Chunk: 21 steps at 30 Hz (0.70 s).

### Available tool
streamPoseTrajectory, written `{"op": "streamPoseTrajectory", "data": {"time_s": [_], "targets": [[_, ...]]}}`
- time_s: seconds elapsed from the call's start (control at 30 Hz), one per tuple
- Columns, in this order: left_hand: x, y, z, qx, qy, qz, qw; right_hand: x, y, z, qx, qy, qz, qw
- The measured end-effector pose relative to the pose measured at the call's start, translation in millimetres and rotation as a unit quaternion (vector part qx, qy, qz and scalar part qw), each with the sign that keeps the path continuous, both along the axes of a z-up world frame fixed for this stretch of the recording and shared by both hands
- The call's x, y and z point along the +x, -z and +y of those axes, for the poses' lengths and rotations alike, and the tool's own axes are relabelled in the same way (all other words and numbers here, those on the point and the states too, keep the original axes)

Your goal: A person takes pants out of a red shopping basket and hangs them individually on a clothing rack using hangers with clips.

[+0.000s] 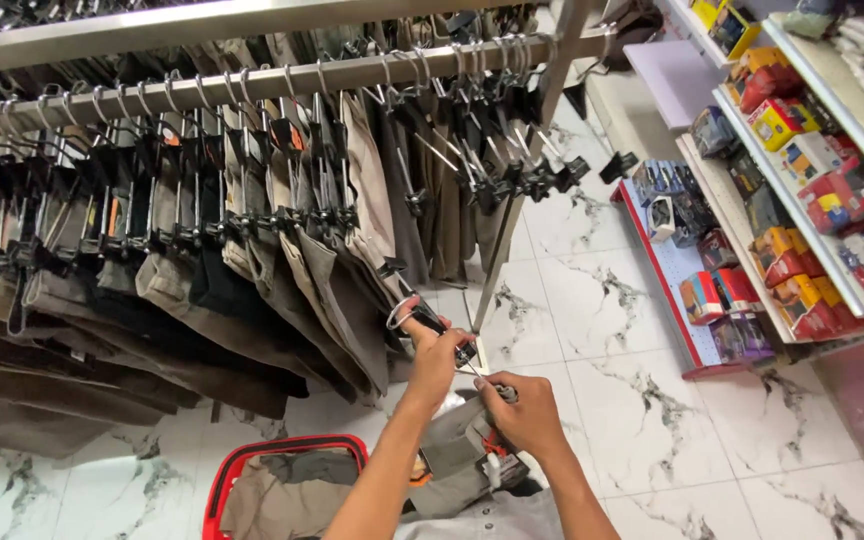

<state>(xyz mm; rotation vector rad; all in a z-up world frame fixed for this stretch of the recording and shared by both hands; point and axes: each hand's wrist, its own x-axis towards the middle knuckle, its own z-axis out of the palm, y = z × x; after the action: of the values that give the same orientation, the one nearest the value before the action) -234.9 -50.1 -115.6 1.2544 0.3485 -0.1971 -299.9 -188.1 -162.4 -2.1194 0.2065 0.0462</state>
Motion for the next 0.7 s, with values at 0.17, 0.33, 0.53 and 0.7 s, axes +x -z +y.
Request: {"op": "streamPoseTrajectory", "data": {"time_s": [0.17, 0.33, 0.53, 0.7], "targets": [[-19, 46, -9, -0.021, 0.017, -0.057, 0.998, -13, -6, -44, -0.007, -0.018, -0.104, 0.994], [-75, -4, -32, 0.105, 0.064, -0.067, 0.99, -40, -41, -80, 0.012, 0.032, -0.047, 0.998], [-124, 32, -63, 0.537, -0.187, -0.367, 0.736, -67, -57, -116, 0.011, -0.019, -0.171, 0.985], [-147, -5, -65, 0.664, 0.0, -0.493, 0.562, -81, -68, -130, 0.027, -0.101, -0.16, 0.981]]}}
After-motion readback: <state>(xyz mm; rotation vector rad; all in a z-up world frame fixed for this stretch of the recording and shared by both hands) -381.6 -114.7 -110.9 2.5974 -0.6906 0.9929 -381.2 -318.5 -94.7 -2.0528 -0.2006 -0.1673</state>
